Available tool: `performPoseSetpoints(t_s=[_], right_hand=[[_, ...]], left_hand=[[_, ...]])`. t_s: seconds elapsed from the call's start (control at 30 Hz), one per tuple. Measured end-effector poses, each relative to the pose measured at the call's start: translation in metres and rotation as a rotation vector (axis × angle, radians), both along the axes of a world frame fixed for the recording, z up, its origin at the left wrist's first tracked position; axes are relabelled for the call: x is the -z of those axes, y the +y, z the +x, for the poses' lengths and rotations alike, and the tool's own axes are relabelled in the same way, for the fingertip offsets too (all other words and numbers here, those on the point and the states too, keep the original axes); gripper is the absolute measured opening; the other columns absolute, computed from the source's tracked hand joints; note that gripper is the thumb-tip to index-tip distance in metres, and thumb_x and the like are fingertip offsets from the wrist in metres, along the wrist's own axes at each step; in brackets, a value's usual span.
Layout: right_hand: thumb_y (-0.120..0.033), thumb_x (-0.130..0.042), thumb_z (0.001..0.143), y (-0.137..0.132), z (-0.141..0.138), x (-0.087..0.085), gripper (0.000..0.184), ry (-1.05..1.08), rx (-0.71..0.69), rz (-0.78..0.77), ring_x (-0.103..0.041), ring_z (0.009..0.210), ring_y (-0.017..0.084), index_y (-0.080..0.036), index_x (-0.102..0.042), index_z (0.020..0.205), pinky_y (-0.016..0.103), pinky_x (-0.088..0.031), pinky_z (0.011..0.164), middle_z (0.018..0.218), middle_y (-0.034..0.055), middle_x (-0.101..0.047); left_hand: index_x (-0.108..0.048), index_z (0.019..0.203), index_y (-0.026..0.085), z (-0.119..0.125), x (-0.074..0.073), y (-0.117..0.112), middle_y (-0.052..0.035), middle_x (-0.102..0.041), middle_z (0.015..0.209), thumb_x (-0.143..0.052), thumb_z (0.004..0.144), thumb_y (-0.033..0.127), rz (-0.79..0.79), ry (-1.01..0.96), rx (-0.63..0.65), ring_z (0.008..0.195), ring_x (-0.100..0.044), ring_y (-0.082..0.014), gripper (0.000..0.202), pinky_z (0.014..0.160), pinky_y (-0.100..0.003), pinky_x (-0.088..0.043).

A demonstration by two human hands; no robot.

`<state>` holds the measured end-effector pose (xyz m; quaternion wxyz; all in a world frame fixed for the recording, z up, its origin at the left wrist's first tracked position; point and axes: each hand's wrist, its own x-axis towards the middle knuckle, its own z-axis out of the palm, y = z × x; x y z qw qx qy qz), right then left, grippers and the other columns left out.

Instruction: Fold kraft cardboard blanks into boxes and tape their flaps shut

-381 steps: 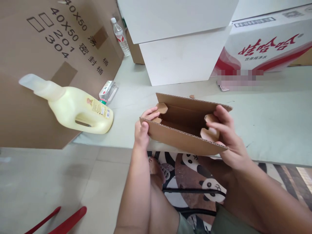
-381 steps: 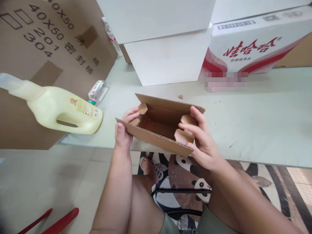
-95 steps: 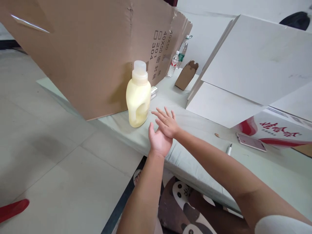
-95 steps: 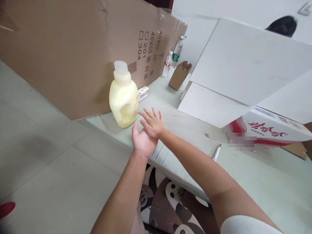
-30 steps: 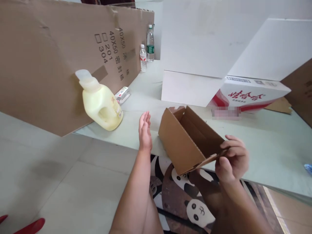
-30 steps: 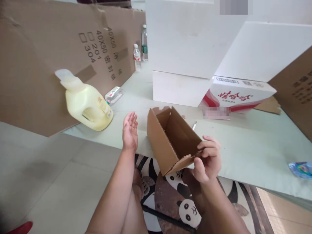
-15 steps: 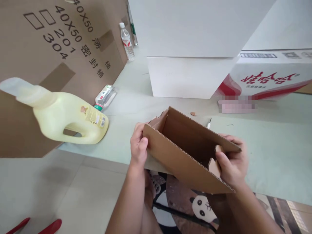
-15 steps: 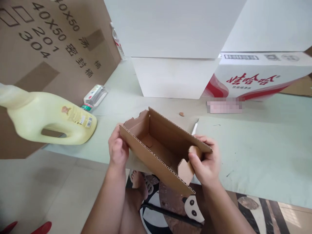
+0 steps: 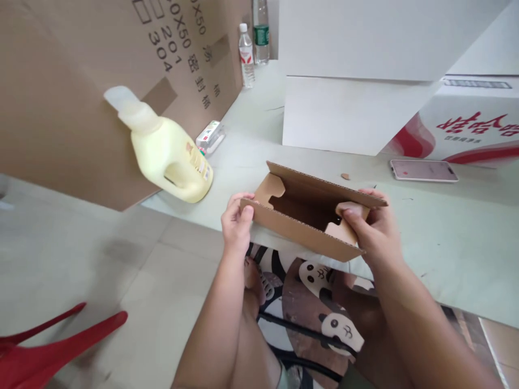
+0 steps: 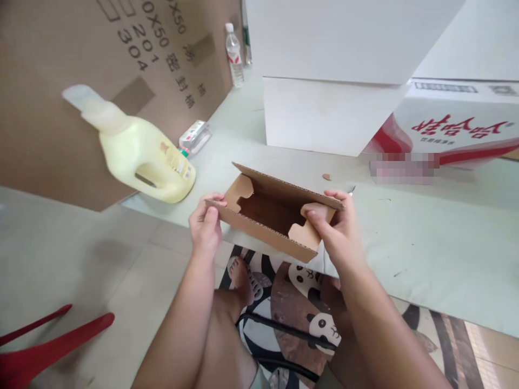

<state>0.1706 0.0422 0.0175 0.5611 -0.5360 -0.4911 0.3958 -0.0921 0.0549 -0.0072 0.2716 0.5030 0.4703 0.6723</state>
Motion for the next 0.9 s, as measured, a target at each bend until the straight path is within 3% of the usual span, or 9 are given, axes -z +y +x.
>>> performPoseSetpoints(t_s=[0.17,0.3,0.37,0.53,0.63,0.7,0.77,0.83,0.9], right_hand=[[-0.042,-0.069,0.085,-0.033,0.019,0.017,0.038,0.073,0.017,0.048,-0.068,0.099,0.022,-0.032,-0.055,0.119,0.039,-0.055,0.087,0.108,0.0020,-0.068],[-0.054,-0.057,0.086,-0.031,0.032,0.024,0.033,0.118,-0.100,0.208,-0.060,0.121,0.030,-0.028,-0.068,0.103,0.050,-0.050,0.101,0.123,0.0070,-0.065],[-0.055,-0.054,0.089,-0.029,0.035,0.025,0.033,0.058,-0.138,0.255,-0.056,0.127,0.031,-0.027,-0.071,0.092,0.052,-0.045,0.106,0.126,0.0079,-0.063],[-0.036,-0.063,0.091,-0.027,0.037,0.026,0.013,-0.146,-0.122,0.252,-0.058,0.125,0.029,-0.027,-0.071,0.088,0.052,-0.042,0.108,0.125,0.0080,-0.062],[-0.049,-0.055,0.093,-0.022,0.038,0.032,0.027,-0.102,-0.118,0.265,-0.056,0.128,0.030,-0.029,-0.068,0.106,0.052,-0.043,0.108,0.129,0.0090,-0.060],[-0.056,-0.051,0.092,-0.019,0.040,0.039,0.042,-0.047,-0.045,0.213,-0.055,0.129,0.030,-0.031,-0.059,0.124,0.052,-0.044,0.108,0.132,0.0097,-0.058],[-0.057,-0.049,0.093,-0.016,0.042,0.044,0.045,-0.038,0.027,0.099,-0.057,0.127,0.029,-0.030,-0.054,0.129,0.051,-0.045,0.108,0.131,0.0094,-0.060],[-0.057,-0.046,0.096,-0.015,0.043,0.047,0.043,-0.063,-0.026,-0.024,-0.060,0.123,0.028,-0.028,-0.059,0.124,0.051,-0.045,0.109,0.127,0.0093,-0.065],[-0.061,-0.041,0.098,-0.016,0.041,0.045,0.049,-0.100,-0.183,-0.073,-0.059,0.126,0.028,-0.026,-0.063,0.123,0.052,-0.044,0.112,0.130,0.0098,-0.067]], left_hand=[[-0.066,0.083,0.020,0.029,0.000,0.002,-0.0059,-0.065,0.096,-0.066,0.085,0.058,-0.043,0.006,0.010,0.092,-0.062,-0.0187,0.038,0.086,-0.031,-0.050],[-0.060,0.125,0.028,0.039,0.000,0.014,-0.0062,-0.064,0.108,-0.068,0.084,0.057,-0.032,0.074,-0.001,0.092,-0.059,-0.0173,0.051,0.084,-0.031,-0.051],[-0.060,0.132,0.029,0.037,-0.001,0.019,-0.0079,-0.063,0.118,-0.066,0.086,0.054,0.014,0.163,-0.005,0.099,-0.059,-0.0187,0.053,0.090,-0.034,-0.050],[-0.080,0.098,0.029,0.034,-0.010,0.029,-0.0055,-0.065,0.125,-0.059,0.092,0.034,0.089,0.295,0.088,0.098,-0.061,-0.0190,0.023,0.093,-0.039,-0.051],[-0.082,0.088,0.029,0.034,-0.013,0.038,-0.0037,-0.070,0.116,-0.059,0.085,0.023,0.066,0.239,0.062,0.102,-0.063,-0.0210,0.024,0.095,-0.041,-0.052],[-0.082,0.082,0.027,0.029,-0.014,0.044,-0.0035,-0.072,0.109,-0.058,0.078,0.020,0.006,0.139,0.004,0.107,-0.064,-0.0229,0.025,0.099,-0.042,-0.051],[-0.080,0.076,0.024,0.023,-0.013,0.052,-0.0038,-0.074,0.105,-0.055,0.073,0.020,-0.064,-0.032,-0.070,0.109,-0.065,-0.0237,0.025,0.101,-0.041,-0.049],[-0.079,0.076,0.021,0.017,-0.010,0.058,-0.0046,-0.075,0.098,-0.053,0.070,0.022,-0.122,-0.214,-0.164,0.105,-0.067,-0.0232,0.026,0.098,-0.038,-0.051],[-0.077,0.078,0.019,0.017,-0.004,0.061,-0.0049,-0.075,0.091,-0.054,0.070,0.026,-0.198,-0.319,-0.237,0.096,-0.068,-0.0217,0.025,0.087,-0.034,-0.053]])
